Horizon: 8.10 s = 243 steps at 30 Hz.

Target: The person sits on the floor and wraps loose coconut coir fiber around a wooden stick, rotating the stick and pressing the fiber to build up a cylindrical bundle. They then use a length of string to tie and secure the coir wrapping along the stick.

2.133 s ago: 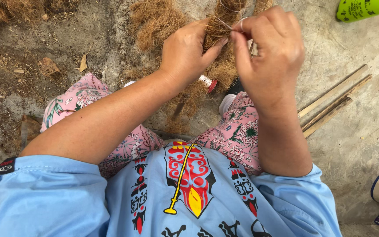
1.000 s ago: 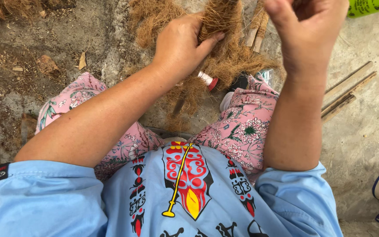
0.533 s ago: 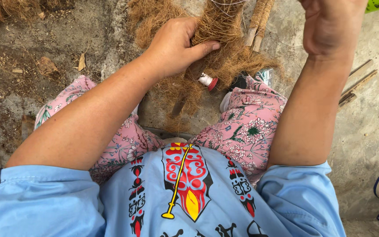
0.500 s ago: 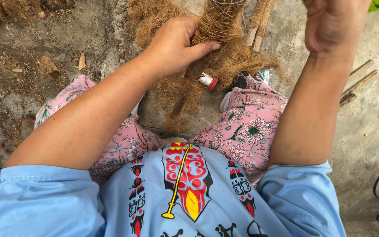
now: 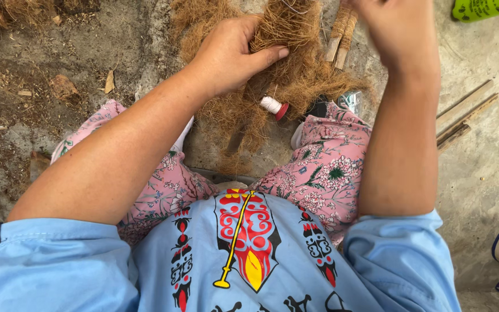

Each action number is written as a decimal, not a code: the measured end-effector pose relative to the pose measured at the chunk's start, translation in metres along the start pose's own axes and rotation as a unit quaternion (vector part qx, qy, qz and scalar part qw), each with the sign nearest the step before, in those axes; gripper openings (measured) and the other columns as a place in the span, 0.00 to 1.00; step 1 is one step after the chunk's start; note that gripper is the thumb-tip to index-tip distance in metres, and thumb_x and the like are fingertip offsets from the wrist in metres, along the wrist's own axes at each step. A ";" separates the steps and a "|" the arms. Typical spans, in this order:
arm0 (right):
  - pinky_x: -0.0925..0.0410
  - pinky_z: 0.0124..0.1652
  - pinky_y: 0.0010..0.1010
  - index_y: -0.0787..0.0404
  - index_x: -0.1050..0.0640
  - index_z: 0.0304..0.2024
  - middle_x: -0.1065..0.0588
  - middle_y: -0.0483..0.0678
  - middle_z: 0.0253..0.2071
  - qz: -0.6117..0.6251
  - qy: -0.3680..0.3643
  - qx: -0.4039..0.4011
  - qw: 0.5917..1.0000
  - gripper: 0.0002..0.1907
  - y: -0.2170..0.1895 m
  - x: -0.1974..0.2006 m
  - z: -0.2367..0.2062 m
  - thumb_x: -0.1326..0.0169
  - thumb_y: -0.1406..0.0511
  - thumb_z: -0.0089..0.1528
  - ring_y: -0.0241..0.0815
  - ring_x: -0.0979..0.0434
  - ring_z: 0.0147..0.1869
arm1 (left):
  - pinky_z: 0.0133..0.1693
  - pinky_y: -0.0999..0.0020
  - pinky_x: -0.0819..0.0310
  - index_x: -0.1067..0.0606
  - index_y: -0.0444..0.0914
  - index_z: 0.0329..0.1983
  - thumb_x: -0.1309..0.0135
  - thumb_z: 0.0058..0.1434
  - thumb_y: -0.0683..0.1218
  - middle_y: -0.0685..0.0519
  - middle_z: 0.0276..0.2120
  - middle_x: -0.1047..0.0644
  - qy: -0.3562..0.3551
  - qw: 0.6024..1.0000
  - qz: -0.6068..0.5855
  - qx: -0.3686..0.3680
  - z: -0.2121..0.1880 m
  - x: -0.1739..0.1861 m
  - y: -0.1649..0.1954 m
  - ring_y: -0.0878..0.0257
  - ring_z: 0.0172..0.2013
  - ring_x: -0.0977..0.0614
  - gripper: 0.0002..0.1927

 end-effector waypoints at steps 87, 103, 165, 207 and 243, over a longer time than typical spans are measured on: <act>0.32 0.37 0.23 0.67 0.27 0.41 0.26 0.44 0.36 -0.030 -0.008 0.037 0.999 0.19 -0.094 -0.044 -0.040 0.27 0.69 0.60 0.31 0.28 0.37 | 0.61 0.52 0.31 0.43 0.32 0.75 0.48 0.71 0.66 0.35 0.61 0.26 0.002 0.999 0.043 -0.004 -0.004 -0.011 -0.022 0.43 0.60 0.23 0.43; 0.26 0.44 0.20 0.65 0.25 0.42 0.23 0.41 0.40 0.221 -0.023 -0.020 0.975 0.09 -0.098 -0.055 -0.042 0.51 0.79 0.63 0.29 0.22 0.42 | 0.72 0.52 0.46 0.52 0.31 0.80 0.73 0.70 0.78 0.31 0.73 0.38 -0.039 0.999 0.011 -0.008 -0.003 -0.016 -0.037 0.41 0.74 0.37 0.53; 0.27 0.45 0.22 0.64 0.25 0.47 0.23 0.43 0.43 0.209 -0.083 -0.001 0.974 0.05 -0.067 -0.055 -0.040 0.43 0.73 0.70 0.29 0.23 0.45 | 0.51 0.62 0.20 0.31 0.40 0.67 0.39 0.66 0.49 0.48 0.50 0.18 -0.022 0.999 -0.024 0.029 0.001 0.006 -0.032 0.59 0.47 0.14 0.28; 0.32 0.44 0.31 0.64 0.28 0.51 0.29 0.47 0.45 0.028 -0.001 0.117 0.993 0.17 -0.084 -0.067 -0.044 0.33 0.69 0.67 0.37 0.29 0.45 | 0.60 0.56 0.25 0.36 0.38 0.71 0.56 0.74 0.69 0.42 0.59 0.22 0.004 0.998 -0.066 -0.003 0.000 0.000 -0.029 0.50 0.60 0.18 0.36; 0.24 0.42 0.24 0.64 0.28 0.48 0.30 0.49 0.47 -0.034 0.097 0.160 0.982 0.11 -0.105 -0.083 -0.046 0.36 0.73 0.71 0.37 0.23 0.46 | 0.24 0.58 0.33 0.31 0.39 0.19 0.76 0.74 0.70 0.55 0.13 0.35 0.132 0.983 0.067 0.105 -0.002 -0.006 -0.035 0.61 0.18 0.27 0.41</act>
Point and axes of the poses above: each hand's wrist, its own z-axis towards the middle knuckle, its own x-axis out of the back of the hand, y = z × x, the point moved 5 cm from there along z, towards the middle knuckle
